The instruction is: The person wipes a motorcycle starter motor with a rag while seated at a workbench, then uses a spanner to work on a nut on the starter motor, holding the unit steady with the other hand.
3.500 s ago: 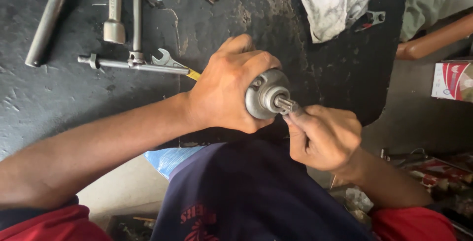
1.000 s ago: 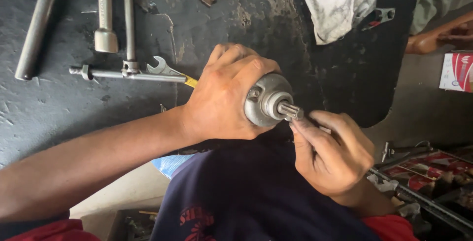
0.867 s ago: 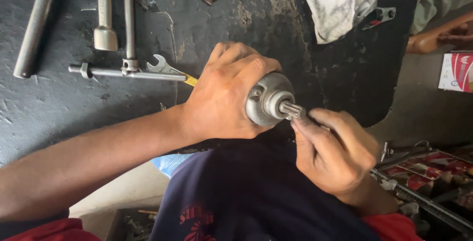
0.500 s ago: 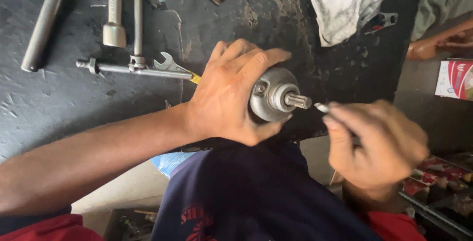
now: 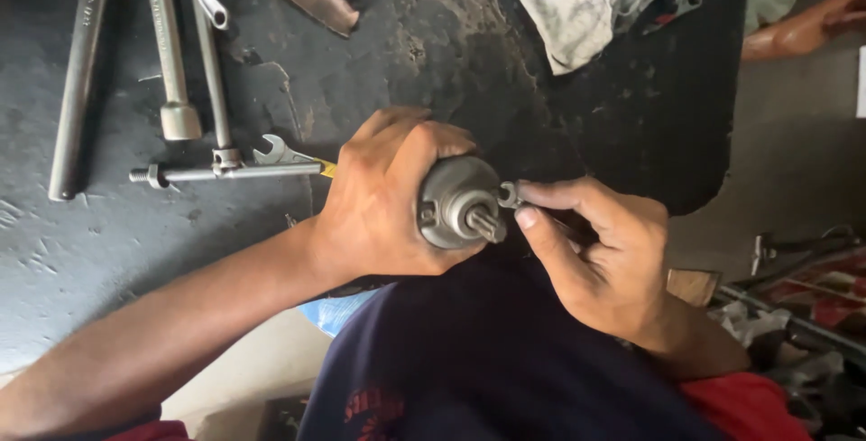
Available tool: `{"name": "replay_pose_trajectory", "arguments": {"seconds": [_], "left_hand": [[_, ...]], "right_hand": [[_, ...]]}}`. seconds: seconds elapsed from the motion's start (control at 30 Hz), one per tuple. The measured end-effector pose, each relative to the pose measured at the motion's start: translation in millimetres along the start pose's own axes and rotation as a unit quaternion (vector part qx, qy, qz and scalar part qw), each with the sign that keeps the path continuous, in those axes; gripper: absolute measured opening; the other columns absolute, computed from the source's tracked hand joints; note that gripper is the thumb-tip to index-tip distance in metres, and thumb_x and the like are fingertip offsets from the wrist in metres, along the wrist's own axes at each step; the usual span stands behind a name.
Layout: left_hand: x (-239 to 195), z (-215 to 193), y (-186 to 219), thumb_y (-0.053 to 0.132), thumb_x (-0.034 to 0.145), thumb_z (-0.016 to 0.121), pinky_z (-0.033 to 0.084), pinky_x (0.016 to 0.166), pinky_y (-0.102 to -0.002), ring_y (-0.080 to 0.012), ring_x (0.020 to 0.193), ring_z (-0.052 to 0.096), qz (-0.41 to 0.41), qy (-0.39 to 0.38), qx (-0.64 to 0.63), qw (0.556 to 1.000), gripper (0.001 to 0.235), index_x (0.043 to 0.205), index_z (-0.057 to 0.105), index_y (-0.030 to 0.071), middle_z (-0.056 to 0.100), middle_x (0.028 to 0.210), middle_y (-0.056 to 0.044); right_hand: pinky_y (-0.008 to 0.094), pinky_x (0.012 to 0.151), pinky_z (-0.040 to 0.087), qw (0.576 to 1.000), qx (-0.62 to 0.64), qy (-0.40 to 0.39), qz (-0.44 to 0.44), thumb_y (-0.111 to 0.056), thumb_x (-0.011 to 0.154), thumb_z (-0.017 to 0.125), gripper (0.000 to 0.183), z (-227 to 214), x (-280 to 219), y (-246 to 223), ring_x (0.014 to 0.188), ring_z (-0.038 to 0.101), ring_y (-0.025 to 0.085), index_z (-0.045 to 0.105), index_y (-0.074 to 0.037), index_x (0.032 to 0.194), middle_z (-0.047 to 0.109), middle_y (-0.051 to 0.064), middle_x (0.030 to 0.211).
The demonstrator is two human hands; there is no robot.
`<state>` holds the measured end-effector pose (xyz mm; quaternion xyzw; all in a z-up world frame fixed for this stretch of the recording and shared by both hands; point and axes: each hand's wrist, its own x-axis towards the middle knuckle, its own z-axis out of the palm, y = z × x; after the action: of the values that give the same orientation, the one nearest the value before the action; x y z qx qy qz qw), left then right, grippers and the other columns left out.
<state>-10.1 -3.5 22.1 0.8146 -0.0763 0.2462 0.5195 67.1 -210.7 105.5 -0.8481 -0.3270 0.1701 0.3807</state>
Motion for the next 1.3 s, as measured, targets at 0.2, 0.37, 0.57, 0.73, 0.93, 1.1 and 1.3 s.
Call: {"name": "replay_pose_trajectory", "arguments": {"seconds": [0.2, 0.37, 0.57, 0.73, 0.93, 1.1, 1.3], "left_hand": [[-2.9, 3.6, 5.9, 0.03, 0.08, 0.092, 0.054, 0.098, -0.05, -0.0305, 0.093, 0.073, 0.05, 0.007, 0.056, 0.997, 0.057, 0.112, 0.053, 0.002, 0.07, 0.106, -0.012], [-5.2, 8.4, 6.7, 0.025, 0.084, 0.09, 0.055, 0.096, -0.049, -0.028, 0.091, 0.073, 0.08, 0.017, 0.081, 0.993, 0.051, 0.11, 0.053, 0.001, 0.07, 0.104, -0.014], [-2.6, 9.1, 8.8, 0.023, 0.087, 0.09, 0.056, 0.092, -0.048, -0.0278, 0.091, 0.073, 0.086, 0.023, 0.085, 0.992, 0.05, 0.108, 0.051, 0.002, 0.07, 0.101, -0.014], [-2.6, 10.2, 8.5, 0.024, 0.084, 0.09, 0.056, 0.092, -0.049, -0.0275, 0.09, 0.074, 0.078, 0.015, 0.098, 0.992, 0.051, 0.107, 0.051, 0.002, 0.071, 0.1, -0.014], [-3.1, 11.4, 7.3, 0.022, 0.084, 0.088, 0.057, 0.098, -0.051, -0.0303, 0.1, 0.076, 0.074, -0.003, 0.089, 0.993, 0.05, 0.11, 0.049, 0.004, 0.072, 0.102, -0.012], [-5.4, 14.0, 9.5, 0.019, 0.085, 0.086, 0.057, 0.095, -0.049, -0.0282, 0.093, 0.074, 0.07, -0.004, 0.11, 0.992, 0.048, 0.111, 0.049, 0.003, 0.071, 0.102, -0.015], [-6.1, 21.8, 13.9, 0.022, 0.089, 0.083, 0.058, 0.094, -0.049, -0.0259, 0.093, 0.075, 0.092, 0.012, 0.146, 0.985, 0.039, 0.107, 0.053, 0.005, 0.071, 0.101, -0.011]], "right_hand": [[0.019, 0.054, 0.045, 0.999, -0.013, -0.046, -0.024, -0.004, 0.097, 0.072, 0.009, -8.7, -1.3, -12.8, 0.064, 0.063, 0.001, 0.07, 0.002, 0.104, 0.076, 0.008, 0.089], [0.02, 0.047, 0.041, 0.999, -0.005, -0.035, -0.005, -0.004, 0.095, 0.072, 0.01, -4.3, -9.2, -7.3, 0.055, 0.059, 0.002, 0.071, 0.002, 0.102, 0.076, 0.007, 0.081], [0.02, 0.047, 0.042, 1.0, 0.014, -0.028, 0.003, -0.007, 0.096, 0.071, 0.01, -3.5, -8.9, -7.7, 0.055, 0.062, 0.002, 0.071, 0.002, 0.101, 0.075, 0.006, 0.078], [0.023, 0.046, 0.043, 0.989, 0.088, -0.103, 0.055, -0.009, 0.094, 0.07, 0.011, -11.2, -0.5, 7.7, 0.055, 0.061, 0.003, 0.07, 0.001, 0.098, 0.074, 0.005, 0.074], [0.026, 0.042, 0.04, 0.932, 0.198, -0.205, 0.223, -0.017, 0.097, 0.062, 0.018, -10.5, 5.7, 14.5, 0.049, 0.051, 0.005, 0.068, -0.002, 0.088, 0.062, 0.002, 0.059], [0.032, 0.041, 0.037, 0.923, 0.097, -0.288, 0.237, -0.029, 0.1, 0.048, 0.039, -12.9, 12.2, 9.4, 0.042, 0.043, 0.01, 0.065, -0.006, 0.075, 0.05, 0.001, 0.047], [0.036, 0.045, 0.04, 0.906, 0.041, -0.335, 0.255, -0.032, 0.101, 0.047, 0.047, -19.0, 19.1, 10.3, 0.045, 0.045, 0.013, 0.058, -0.004, 0.065, 0.046, 0.004, 0.048]]}}
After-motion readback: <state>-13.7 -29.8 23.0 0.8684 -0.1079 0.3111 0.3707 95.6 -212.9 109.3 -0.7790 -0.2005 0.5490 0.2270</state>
